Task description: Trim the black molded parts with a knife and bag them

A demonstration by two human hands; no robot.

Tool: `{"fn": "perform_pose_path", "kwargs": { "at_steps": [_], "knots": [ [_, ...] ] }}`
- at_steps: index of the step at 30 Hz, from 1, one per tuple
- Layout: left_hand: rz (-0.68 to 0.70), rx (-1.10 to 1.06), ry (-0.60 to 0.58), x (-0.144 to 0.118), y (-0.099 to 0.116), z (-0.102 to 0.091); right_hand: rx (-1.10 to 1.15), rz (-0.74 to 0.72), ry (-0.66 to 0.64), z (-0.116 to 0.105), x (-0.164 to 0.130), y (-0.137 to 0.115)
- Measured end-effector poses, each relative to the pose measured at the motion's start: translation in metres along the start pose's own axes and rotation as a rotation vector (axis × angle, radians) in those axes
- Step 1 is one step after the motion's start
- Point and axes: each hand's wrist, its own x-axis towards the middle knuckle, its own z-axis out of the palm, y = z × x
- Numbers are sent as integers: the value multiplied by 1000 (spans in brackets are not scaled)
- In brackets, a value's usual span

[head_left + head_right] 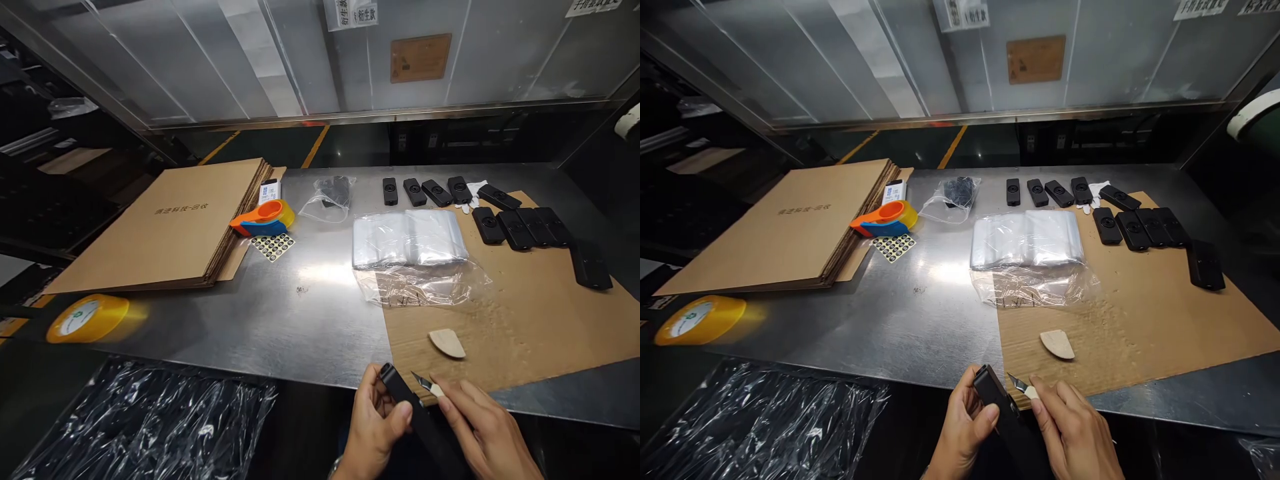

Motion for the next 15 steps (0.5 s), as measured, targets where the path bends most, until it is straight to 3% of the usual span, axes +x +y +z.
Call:
{"fn": "perform_pose_path", "kwargs": {
  "at_steps": [15],
  "knots": [
    [-21,16,33,1,-7,0,-52,-126,20,-5,4,-12]
  ]
}}
